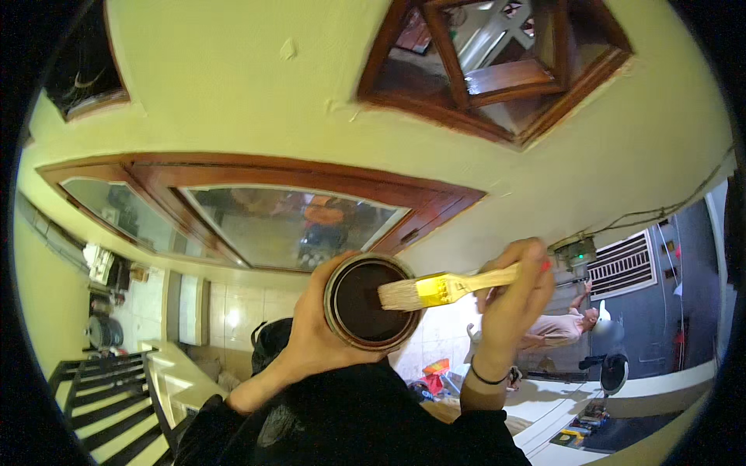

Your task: The person paints a wooden window frame with a paintbrush, repeatedly dipping the brush into a can of paint held in the other hand.

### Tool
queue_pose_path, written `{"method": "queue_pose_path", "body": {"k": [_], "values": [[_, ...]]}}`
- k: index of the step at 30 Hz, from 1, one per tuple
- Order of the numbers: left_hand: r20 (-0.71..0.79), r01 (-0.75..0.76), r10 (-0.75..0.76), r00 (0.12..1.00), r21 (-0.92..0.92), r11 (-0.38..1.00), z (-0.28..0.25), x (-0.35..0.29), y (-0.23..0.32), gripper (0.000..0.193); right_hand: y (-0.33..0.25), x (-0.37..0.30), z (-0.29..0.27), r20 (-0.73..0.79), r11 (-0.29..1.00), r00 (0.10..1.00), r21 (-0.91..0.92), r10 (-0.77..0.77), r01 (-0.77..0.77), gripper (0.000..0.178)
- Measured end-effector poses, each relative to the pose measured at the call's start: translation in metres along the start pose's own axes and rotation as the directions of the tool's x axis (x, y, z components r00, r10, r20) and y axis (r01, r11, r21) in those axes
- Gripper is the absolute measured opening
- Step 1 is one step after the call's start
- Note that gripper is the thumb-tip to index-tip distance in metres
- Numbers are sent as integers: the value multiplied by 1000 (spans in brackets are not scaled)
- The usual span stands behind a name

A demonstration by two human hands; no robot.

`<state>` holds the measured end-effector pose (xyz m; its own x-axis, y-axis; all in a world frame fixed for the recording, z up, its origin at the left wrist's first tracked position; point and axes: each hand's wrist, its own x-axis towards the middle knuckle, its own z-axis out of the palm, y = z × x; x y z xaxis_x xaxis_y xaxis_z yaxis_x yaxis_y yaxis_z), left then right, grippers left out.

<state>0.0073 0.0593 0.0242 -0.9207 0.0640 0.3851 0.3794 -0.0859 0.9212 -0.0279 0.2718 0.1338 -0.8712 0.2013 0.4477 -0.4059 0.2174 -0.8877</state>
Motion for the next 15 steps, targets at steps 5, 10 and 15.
{"method": "queue_pose_path", "body": {"k": [5, 10, 15], "values": [[3, 10, -11, 1000, 40, 999, 4, 3, 2, 120, -16, -12, 6, 235, 907, 948, -313, -214, 283, 30], [13, 26, -27, 1000, 70, 997, 1, 1, 2, 120, -22, -10, 11, 374, 843, 894, -373, -245, 387, 21], [5, -39, 39, 999, 77, 996, 2, 0, -1, 118, -24, -15, 11, 101, 963, 990, -241, -102, 124, 46]]}}
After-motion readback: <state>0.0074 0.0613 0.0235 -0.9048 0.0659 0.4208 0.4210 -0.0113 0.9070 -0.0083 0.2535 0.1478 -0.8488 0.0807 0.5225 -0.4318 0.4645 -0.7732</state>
